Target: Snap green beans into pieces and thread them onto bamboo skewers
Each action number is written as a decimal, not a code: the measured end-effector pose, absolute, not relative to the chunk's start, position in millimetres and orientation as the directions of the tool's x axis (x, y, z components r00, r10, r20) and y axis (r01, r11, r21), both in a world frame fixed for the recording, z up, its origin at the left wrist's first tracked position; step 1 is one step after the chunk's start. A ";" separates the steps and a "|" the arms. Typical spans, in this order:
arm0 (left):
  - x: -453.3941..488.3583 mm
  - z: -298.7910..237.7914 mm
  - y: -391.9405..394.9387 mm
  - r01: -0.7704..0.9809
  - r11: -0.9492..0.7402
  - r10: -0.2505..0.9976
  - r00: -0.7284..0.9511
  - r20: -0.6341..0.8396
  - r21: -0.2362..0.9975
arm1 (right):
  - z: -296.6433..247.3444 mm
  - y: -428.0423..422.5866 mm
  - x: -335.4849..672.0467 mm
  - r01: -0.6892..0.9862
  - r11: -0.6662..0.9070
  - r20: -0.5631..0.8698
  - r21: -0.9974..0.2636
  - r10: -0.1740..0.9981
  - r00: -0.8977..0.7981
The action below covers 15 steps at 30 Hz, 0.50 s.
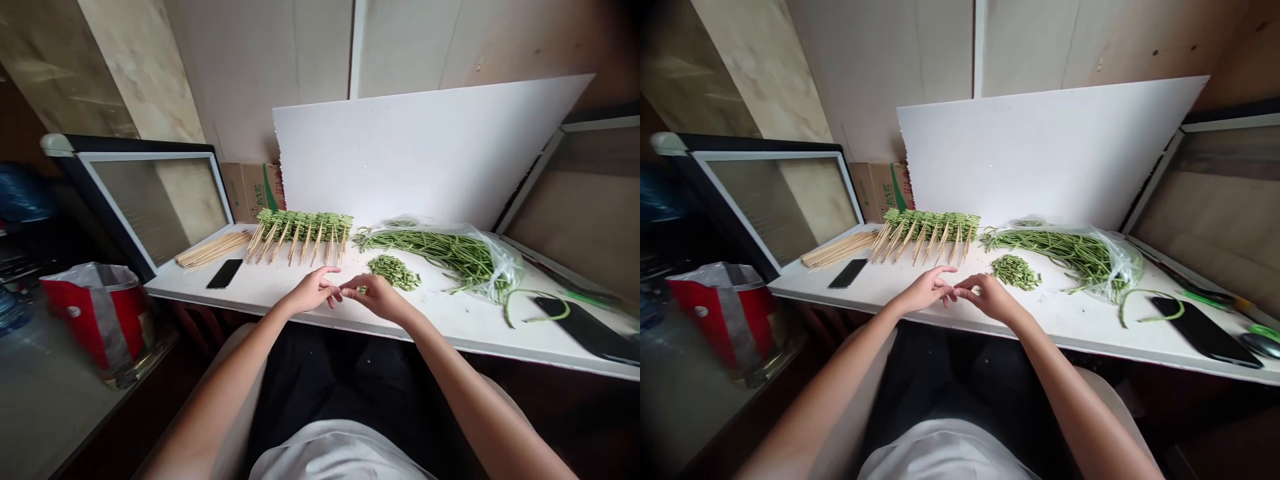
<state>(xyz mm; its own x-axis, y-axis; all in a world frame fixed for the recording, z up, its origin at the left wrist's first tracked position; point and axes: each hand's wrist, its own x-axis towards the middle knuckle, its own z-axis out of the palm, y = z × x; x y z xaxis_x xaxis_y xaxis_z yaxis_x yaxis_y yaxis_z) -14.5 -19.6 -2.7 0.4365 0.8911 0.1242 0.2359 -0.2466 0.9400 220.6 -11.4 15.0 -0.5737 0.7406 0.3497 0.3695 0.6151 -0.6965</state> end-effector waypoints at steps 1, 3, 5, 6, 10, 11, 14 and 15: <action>-14.4 -1.2 -20.9 0.231 -0.257 0.887 0.442 0.134 0.939 | 11.1 -14.7 213.7 0.373 0.649 0.377 -0.663 0.720 -0.583; -17.2 2.2 -21.0 0.226 -0.270 0.877 0.460 0.142 0.936 | 2.4 -15.6 206.6 0.397 0.678 0.429 -0.619 0.715 -0.552; -27.9 7.3 -15.0 0.243 -0.274 0.871 0.472 0.133 0.930 | -4.4 -11.2 206.6 0.434 0.663 0.464 -0.610 0.743 -0.483; -37.9 10.8 -9.2 0.270 -0.280 0.878 0.460 0.132 0.921 | -6.4 -8.1 208.2 0.451 0.648 0.470 -0.613 0.759 -0.451; -115.3 26.9 26.5 0.477 -0.313 0.950 0.140 0.281 0.821 | -7.5 3.2 218.6 0.484 0.578 0.462 -0.657 0.816 -0.347; -142.3 29.4 35.1 0.566 -0.250 0.956 0.018 0.292 0.786 | -7.0 5.3 221.1 0.489 0.566 0.460 -0.664 0.824 -0.330; -228.1 27.3 46.5 0.714 -0.007 0.946 -0.222 0.236 0.700 | -6.2 10.2 226.9 0.517 0.572 0.496 -0.637 0.817 -0.293; -255.0 23.1 44.4 0.738 0.059 0.933 -0.281 0.225 0.672 | -6.2 11.5 228.2 0.528 0.580 0.514 -0.620 0.809 -0.286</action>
<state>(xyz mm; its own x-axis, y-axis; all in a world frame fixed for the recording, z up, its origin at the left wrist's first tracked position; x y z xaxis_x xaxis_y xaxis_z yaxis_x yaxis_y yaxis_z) -255.0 44.4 23.1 -0.2805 0.9330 0.2254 0.7380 0.0595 0.6722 228.2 11.5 -6.2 -0.2860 0.8088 0.5138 0.5283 0.5804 -0.6196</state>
